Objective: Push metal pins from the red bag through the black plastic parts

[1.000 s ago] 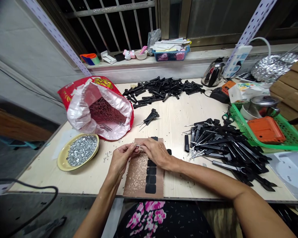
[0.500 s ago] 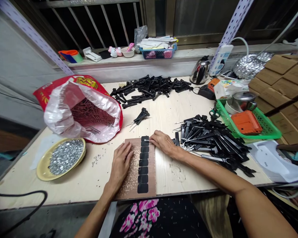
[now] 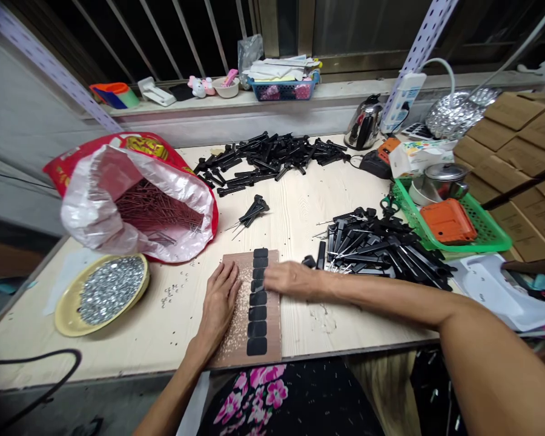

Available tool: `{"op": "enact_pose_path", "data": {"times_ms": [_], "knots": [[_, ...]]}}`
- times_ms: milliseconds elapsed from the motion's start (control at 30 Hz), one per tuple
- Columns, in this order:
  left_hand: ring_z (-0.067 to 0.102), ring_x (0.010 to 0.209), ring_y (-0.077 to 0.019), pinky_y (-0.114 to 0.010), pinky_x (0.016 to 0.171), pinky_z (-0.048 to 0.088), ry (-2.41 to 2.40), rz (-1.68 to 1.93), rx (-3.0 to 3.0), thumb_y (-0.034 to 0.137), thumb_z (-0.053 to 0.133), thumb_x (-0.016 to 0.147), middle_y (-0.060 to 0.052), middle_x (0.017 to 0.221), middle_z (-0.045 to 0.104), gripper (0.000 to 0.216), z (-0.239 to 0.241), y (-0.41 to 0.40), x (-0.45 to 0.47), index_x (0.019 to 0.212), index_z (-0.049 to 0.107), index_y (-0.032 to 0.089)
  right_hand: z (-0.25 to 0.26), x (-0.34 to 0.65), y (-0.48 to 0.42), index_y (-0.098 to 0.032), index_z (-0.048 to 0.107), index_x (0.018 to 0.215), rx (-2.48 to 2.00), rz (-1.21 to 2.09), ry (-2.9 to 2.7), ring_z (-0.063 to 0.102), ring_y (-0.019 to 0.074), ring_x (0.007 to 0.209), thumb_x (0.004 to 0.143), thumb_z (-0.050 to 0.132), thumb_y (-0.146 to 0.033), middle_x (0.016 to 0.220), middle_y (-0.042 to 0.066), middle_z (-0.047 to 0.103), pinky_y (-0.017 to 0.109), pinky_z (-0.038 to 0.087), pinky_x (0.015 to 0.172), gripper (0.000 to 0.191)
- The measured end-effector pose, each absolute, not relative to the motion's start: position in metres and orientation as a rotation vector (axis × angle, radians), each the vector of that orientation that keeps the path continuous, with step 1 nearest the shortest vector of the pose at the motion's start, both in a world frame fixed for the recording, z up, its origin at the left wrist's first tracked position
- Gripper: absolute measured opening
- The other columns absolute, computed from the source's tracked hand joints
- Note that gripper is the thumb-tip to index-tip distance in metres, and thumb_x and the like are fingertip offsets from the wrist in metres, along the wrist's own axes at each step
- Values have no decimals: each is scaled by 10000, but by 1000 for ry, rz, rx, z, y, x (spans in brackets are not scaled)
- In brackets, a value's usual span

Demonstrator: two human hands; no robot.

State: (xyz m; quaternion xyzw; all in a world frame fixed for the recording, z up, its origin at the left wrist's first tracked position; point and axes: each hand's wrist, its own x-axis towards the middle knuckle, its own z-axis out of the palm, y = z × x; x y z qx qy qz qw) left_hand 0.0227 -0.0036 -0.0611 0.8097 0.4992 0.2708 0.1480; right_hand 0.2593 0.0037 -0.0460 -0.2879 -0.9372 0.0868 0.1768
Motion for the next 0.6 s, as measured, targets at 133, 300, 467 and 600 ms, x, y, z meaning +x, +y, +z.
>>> {"op": "enact_pose_path", "data": {"times_ms": [133, 300, 467, 600], "knots": [[363, 1323, -281, -489, 1054, 373, 1439, 776, 2317, 297, 429, 911, -129, 1339, 532, 381, -60, -4, 23, 1226, 577, 142, -45, 262, 9, -128, 532, 871, -953, 274, -2600, 474, 119, 738, 973, 325, -167, 795, 20, 523, 246, 477, 603, 234], [363, 1325, -277, -484, 1057, 371, 1439, 768, 2319, 288, 429, 914, -133, 1346, 525, 381, -59, -4, 23, 1230, 572, 133, -41, 268, 15, -148, 533, 869, -892, 420, -2666, 469, 113, 720, 976, 300, -166, 788, 6, 519, 251, 484, 608, 257], [353, 1332, -274, -491, 1063, 363, 1441, 771, 2312, 284, 438, 910, -118, 1352, 523, 378, -60, -4, 23, 1243, 565, 155, -36, 267, 3, -133, 524, 867, -1080, 433, -2592, 464, 107, 679, 977, 312, -188, 801, 18, 508, 230, 454, 546, 245], [362, 1324, -279, -491, 1061, 364, 1444, 768, 2292, 287, 436, 910, -118, 1344, 531, 375, -59, -4, 24, 1232, 575, 153, -37, 261, -16, -143, 544, 878, -884, 332, -2704, 464, 115, 716, 973, 335, -168, 812, 28, 516, 227, 439, 569, 232]]}}
